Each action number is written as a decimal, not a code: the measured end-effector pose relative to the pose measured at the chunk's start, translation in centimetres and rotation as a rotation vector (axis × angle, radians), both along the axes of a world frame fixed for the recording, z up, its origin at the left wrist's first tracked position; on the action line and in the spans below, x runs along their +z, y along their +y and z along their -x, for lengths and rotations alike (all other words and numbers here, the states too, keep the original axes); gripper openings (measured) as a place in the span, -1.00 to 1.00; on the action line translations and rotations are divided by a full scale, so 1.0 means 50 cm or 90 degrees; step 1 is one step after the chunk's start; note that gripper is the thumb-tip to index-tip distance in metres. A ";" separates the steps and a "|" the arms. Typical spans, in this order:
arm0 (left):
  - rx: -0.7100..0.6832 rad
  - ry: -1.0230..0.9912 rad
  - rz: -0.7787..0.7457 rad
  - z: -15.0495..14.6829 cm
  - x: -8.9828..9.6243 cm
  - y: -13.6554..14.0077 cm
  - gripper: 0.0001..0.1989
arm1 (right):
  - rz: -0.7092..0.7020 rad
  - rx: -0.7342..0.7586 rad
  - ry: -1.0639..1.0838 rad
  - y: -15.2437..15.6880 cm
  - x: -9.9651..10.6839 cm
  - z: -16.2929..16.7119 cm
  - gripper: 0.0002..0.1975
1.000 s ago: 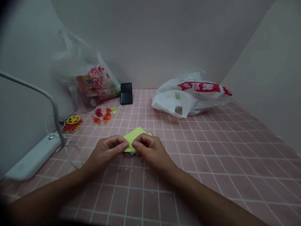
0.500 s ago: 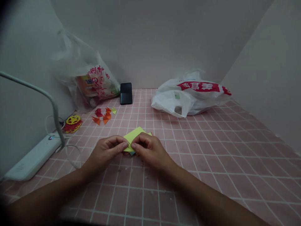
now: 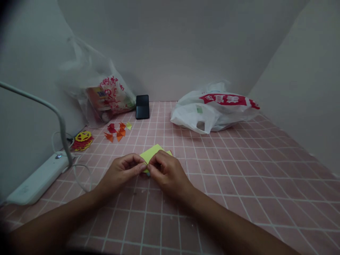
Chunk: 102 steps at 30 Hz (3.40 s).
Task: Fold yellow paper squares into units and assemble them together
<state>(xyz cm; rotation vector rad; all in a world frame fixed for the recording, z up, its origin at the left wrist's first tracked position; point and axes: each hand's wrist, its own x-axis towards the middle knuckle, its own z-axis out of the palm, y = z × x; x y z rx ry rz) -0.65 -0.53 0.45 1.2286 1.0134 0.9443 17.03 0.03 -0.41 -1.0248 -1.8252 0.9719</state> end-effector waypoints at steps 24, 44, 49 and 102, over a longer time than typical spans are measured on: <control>0.088 0.080 -0.108 -0.004 -0.003 -0.006 -0.85 | 0.246 0.039 0.254 0.006 -0.010 0.014 -0.86; 0.142 0.060 -0.094 -0.006 0.000 -0.004 -0.80 | 0.276 0.019 0.330 0.005 -0.016 0.016 -0.84; 0.126 0.086 -0.117 -0.007 -0.001 -0.006 -0.82 | 0.293 0.005 0.327 0.001 -0.008 0.020 -0.87; 0.002 0.079 -0.058 -0.003 -0.013 -0.015 -0.89 | 0.160 0.063 0.133 0.002 -0.007 -0.004 -0.79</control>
